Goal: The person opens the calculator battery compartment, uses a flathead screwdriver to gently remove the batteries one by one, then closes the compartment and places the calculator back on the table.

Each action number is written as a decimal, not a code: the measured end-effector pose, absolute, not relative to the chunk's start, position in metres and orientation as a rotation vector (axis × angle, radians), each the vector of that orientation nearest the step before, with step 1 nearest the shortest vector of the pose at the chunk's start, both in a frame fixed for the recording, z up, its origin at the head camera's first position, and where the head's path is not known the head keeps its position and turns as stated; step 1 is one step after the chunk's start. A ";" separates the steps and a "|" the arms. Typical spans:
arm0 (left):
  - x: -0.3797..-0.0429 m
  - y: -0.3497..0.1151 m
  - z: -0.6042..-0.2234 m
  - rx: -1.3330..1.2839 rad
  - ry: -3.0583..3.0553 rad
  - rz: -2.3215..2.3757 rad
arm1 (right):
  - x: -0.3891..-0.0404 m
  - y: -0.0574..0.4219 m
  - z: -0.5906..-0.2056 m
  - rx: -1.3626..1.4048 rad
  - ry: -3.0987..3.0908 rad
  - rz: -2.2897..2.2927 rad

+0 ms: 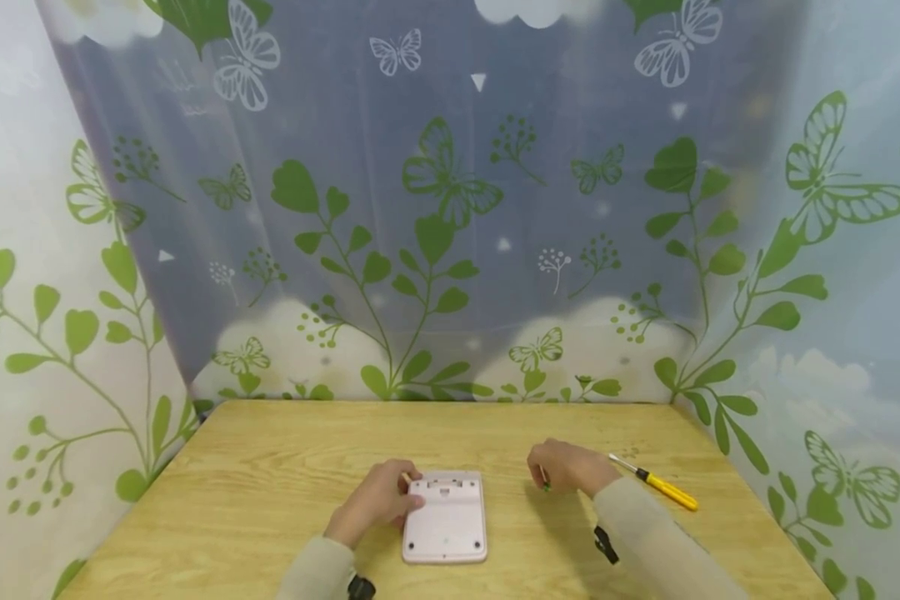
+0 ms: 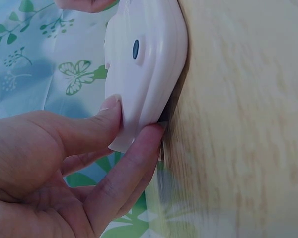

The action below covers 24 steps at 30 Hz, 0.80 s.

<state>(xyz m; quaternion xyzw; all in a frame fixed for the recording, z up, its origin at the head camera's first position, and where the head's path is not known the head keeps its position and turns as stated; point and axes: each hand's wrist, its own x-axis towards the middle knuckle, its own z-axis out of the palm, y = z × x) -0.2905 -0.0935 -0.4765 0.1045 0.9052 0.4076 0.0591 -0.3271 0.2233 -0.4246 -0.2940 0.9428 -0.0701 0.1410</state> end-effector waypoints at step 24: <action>-0.289 -0.093 -0.474 0.285 2.743 1.217 | -0.327 0.236 -0.428 -0.833 2.735 -0.211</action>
